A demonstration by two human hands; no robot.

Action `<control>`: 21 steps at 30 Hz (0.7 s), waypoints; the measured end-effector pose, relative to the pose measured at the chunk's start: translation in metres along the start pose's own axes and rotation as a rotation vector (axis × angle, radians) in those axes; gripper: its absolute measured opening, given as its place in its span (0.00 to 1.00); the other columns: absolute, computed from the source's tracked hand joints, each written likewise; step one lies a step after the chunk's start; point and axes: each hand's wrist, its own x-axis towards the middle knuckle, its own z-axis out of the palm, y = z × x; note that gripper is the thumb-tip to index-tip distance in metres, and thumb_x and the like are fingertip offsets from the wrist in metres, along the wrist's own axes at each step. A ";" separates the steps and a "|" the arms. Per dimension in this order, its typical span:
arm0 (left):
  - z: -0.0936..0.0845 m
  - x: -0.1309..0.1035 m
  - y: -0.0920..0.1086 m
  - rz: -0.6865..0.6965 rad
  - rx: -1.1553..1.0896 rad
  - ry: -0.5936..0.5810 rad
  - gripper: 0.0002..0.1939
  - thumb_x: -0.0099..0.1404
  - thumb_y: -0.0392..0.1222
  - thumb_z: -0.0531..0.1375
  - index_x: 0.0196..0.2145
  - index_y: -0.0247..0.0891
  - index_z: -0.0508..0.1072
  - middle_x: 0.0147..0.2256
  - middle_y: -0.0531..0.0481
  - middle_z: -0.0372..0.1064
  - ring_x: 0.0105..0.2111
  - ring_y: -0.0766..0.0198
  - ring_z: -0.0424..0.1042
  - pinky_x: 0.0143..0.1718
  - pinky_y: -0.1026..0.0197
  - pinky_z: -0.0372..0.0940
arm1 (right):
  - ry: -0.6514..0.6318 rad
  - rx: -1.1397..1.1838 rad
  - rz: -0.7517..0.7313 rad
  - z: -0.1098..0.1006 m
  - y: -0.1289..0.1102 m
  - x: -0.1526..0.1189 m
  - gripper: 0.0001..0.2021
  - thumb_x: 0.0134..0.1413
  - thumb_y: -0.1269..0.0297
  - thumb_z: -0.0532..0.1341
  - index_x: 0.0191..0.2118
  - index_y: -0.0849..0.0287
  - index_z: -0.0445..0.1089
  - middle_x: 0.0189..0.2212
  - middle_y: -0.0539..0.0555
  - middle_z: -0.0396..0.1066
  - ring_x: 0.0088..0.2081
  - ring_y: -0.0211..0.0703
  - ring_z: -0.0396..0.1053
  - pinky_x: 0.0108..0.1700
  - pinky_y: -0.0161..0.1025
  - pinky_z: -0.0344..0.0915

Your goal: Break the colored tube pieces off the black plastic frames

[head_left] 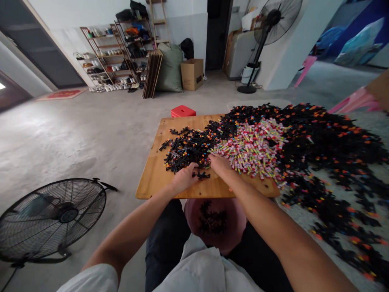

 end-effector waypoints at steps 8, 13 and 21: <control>0.014 -0.011 0.031 0.034 0.383 0.075 0.14 0.71 0.49 0.60 0.45 0.37 0.78 0.48 0.37 0.71 0.52 0.47 0.68 0.49 0.52 0.68 | 0.035 -0.031 -0.038 -0.016 -0.003 0.008 0.16 0.70 0.68 0.53 0.55 0.58 0.75 0.57 0.63 0.71 0.54 0.52 0.73 0.54 0.41 0.66; 0.031 -0.009 0.051 0.050 0.370 0.034 0.21 0.74 0.56 0.56 0.48 0.35 0.76 0.49 0.34 0.69 0.54 0.42 0.66 0.49 0.47 0.68 | 0.194 0.108 0.052 -0.013 0.011 -0.011 0.16 0.72 0.62 0.52 0.55 0.60 0.72 0.51 0.63 0.76 0.51 0.53 0.74 0.52 0.42 0.66; 0.039 0.013 0.035 0.094 0.295 0.025 0.08 0.71 0.40 0.59 0.46 0.36 0.75 0.47 0.37 0.75 0.51 0.47 0.73 0.54 0.49 0.67 | 0.384 0.711 0.089 0.020 0.039 -0.085 0.14 0.69 0.57 0.54 0.51 0.54 0.72 0.45 0.57 0.79 0.47 0.49 0.76 0.50 0.40 0.69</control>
